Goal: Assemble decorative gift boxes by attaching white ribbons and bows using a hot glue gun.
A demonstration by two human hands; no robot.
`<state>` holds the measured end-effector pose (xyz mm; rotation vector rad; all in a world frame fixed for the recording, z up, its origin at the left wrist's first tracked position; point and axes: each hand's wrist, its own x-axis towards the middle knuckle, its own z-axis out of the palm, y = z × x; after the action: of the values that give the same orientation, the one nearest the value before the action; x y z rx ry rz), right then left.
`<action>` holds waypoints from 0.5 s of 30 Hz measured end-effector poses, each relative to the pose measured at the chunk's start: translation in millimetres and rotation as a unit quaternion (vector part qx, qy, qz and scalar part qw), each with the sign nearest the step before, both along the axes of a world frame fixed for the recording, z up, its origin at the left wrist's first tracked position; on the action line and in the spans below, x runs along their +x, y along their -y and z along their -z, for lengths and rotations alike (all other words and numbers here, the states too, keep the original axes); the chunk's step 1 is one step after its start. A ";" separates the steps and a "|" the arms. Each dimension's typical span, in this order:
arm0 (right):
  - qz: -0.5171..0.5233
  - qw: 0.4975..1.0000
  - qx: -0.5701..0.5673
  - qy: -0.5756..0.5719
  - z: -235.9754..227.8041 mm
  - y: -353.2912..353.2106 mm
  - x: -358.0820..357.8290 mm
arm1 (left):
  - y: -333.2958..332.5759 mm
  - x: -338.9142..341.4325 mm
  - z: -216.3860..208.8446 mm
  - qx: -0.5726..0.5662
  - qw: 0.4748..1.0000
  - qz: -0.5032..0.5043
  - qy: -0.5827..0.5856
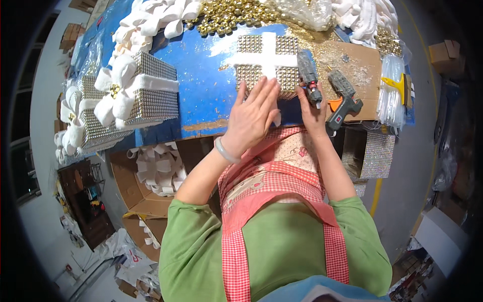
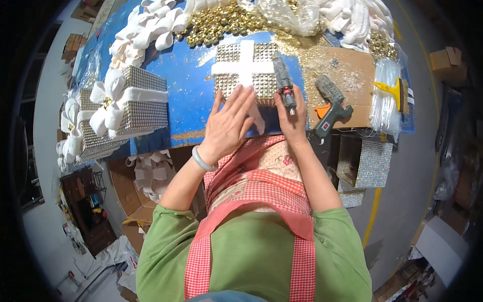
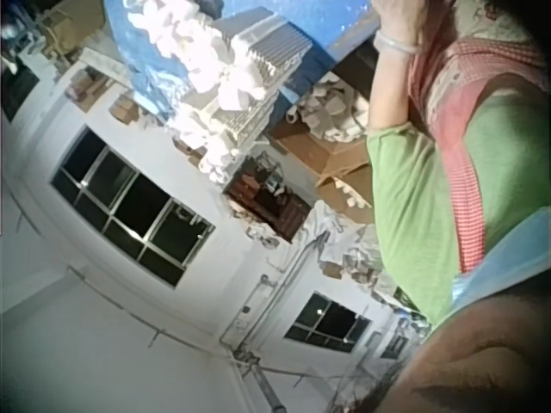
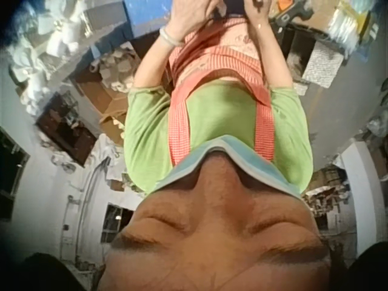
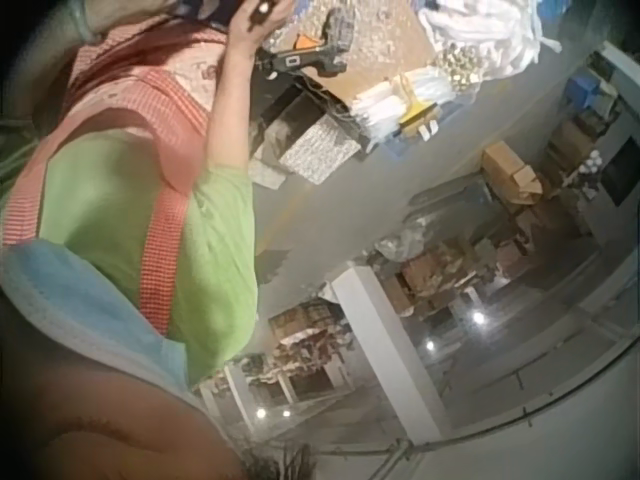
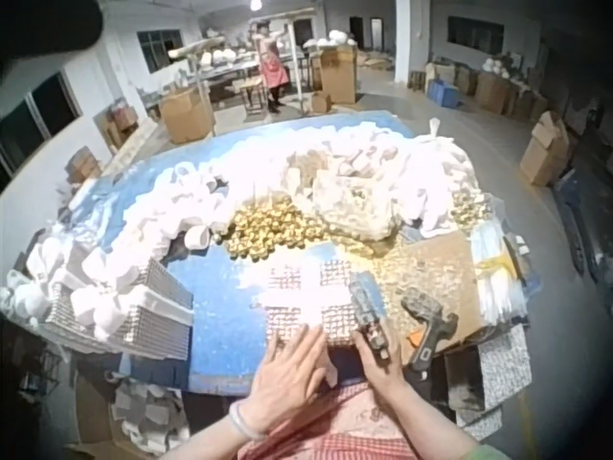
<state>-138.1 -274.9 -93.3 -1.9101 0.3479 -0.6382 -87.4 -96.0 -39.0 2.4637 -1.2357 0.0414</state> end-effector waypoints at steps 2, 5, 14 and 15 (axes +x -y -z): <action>-0.008 0.998 0.040 -0.042 -2.1 2.1 -2.2 | -16.4 -4.0 9.4 -0.091 0.996 -0.008 0.009; 0.018 0.994 0.106 -0.026 8.5 3.6 -10.2 | -43.5 5.1 32.5 -0.263 0.947 -0.185 -0.021; 0.029 0.999 0.025 -0.034 -13.7 -1.9 -2.1 | -27.9 53.9 25.8 -0.232 0.949 -0.171 -0.126; 0.025 0.996 0.088 -0.022 -16.4 4.6 3.2 | -27.5 57.6 2.3 -0.195 0.960 -0.167 -0.109</action>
<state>-134.9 -279.5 -76.9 -1.7539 0.4653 -0.5800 -29.8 -68.6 -41.3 2.2255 -0.6384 0.0921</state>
